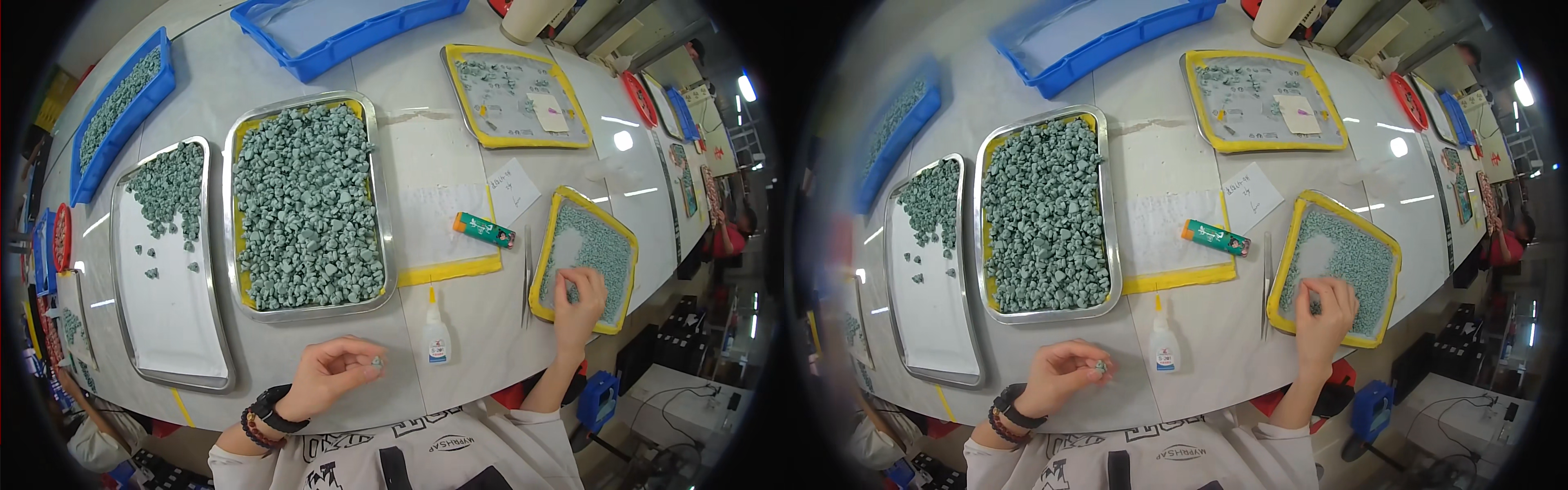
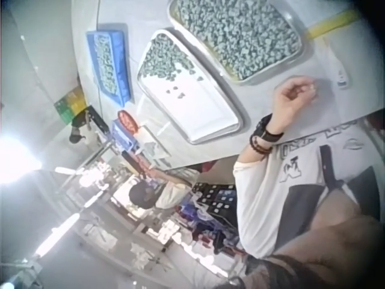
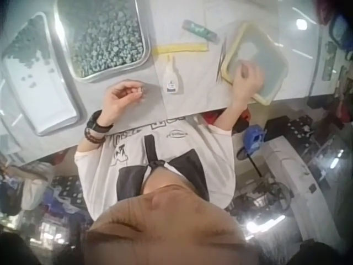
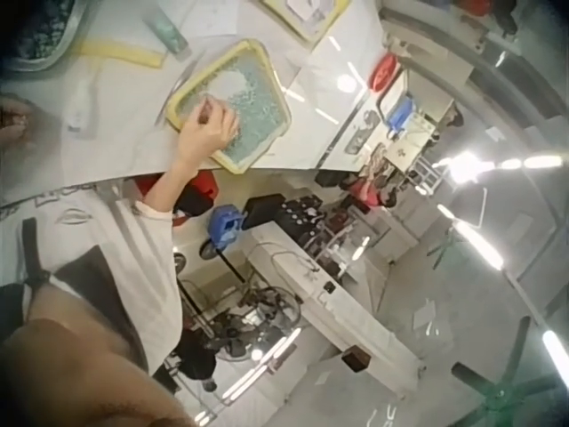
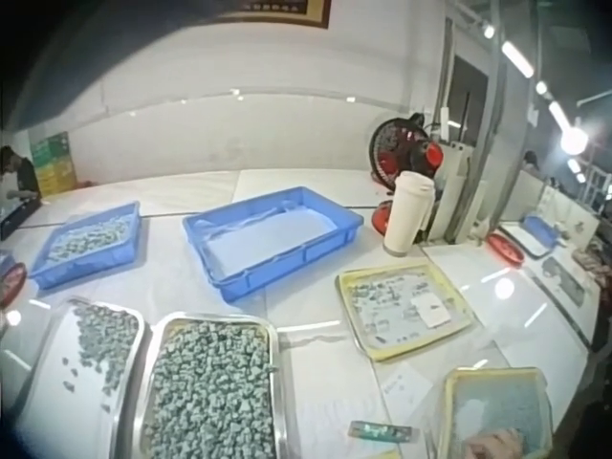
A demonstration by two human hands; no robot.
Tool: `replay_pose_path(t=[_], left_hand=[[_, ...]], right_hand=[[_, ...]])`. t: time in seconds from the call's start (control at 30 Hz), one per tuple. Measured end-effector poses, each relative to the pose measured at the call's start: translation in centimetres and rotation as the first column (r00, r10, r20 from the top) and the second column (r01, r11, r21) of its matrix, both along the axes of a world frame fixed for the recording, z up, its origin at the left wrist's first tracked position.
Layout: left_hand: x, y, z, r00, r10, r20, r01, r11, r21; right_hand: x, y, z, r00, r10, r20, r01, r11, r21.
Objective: Assembling small green components into white bases using adhesive at a factory workbench.
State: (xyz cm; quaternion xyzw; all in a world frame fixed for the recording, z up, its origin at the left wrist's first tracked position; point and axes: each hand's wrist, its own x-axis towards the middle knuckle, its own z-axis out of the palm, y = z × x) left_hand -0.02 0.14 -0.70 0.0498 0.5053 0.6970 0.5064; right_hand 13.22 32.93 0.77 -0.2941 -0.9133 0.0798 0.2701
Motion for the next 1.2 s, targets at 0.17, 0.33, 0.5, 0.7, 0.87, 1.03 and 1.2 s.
replay_pose_path(t=[0.17,0.33,0.5,0.7,0.87,1.03,1.2], left_hand=[[-0.2,0.3,0.7,0.999,0.002,0.049,-0.004,0.999,0.034],[-0.1,0.5,1.1,0.992,-0.009,-0.125,0.019,0.997,0.076],[0.3,0.2,0.7,0.929,-0.025,-0.368,0.070,0.992,0.108],[0.5,0.1,1.3,0.802,-0.032,-0.597,0.081,0.995,0.056],[0.7,-0.1,1.4,0.753,0.011,-0.658,0.040,0.997,0.062],[0.3,-0.3,1.3,0.786,0.002,-0.618,0.050,0.996,0.067],[0.2,-0.5,1.3,0.956,0.008,-0.292,0.021,0.995,0.096]], right_hand=[[-1.1,-8.0,4.5,0.916,0.302,-0.264,-0.389,0.829,-0.402],[-4.3,-13.3,3.2,0.718,0.628,-0.299,-0.655,0.467,-0.594],[-4.8,-14.2,2.9,0.703,0.669,-0.243,-0.650,0.464,-0.602],[-4.9,-14.1,2.7,0.684,0.692,-0.231,-0.622,0.387,-0.681],[-4.8,-14.2,3.0,0.698,0.692,-0.183,-0.593,0.415,-0.690],[-4.7,-14.5,3.1,0.710,0.683,-0.171,-0.590,0.444,-0.675],[-4.2,-15.0,2.8,0.714,0.651,-0.259,-0.644,0.465,-0.607]])
